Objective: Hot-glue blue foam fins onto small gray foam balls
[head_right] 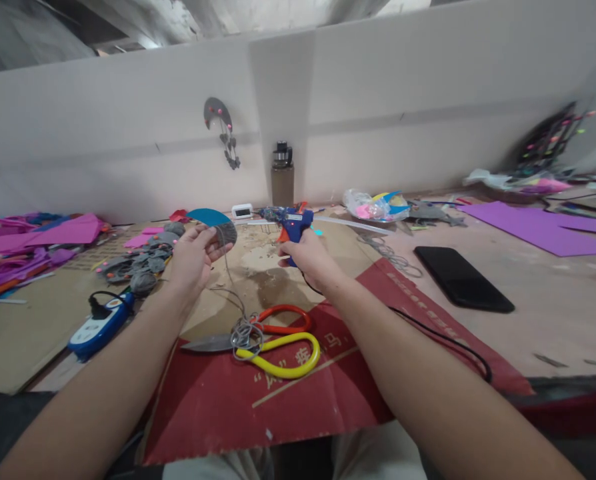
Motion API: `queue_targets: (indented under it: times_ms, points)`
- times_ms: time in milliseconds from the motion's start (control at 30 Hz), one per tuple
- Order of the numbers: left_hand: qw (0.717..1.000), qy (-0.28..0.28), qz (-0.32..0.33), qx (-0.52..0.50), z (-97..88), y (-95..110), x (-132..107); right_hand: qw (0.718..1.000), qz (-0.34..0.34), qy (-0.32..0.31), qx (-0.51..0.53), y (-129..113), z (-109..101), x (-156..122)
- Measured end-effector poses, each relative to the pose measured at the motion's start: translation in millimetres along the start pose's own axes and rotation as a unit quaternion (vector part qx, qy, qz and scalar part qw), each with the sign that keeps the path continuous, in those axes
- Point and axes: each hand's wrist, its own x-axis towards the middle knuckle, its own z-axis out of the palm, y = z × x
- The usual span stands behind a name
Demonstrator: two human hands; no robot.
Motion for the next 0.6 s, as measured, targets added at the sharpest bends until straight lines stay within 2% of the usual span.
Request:
queue_targets:
  times_ms: [100, 233, 400, 600]
  points:
    - [1.0, 0.01, -0.011, 0.005, -0.5, -1, 1, 0.996, -0.065, -0.049, 0.042, -5, 3, -6]
    - [1.0, 0.019, -0.018, -0.003, 0.3, -1, 0, 0.991, -0.102, -0.087, -0.026, -11, 6, -14]
    - [1.0, 0.021, -0.021, 0.0, 3.4, 0, -3, 0.981, -0.122, -0.081, -0.126, -4, 10, -16]
    - [1.0, 0.011, -0.019, 0.009, 7.1, 0, -7, 0.961, -0.187, -0.069, -0.192, 9, 11, -9]
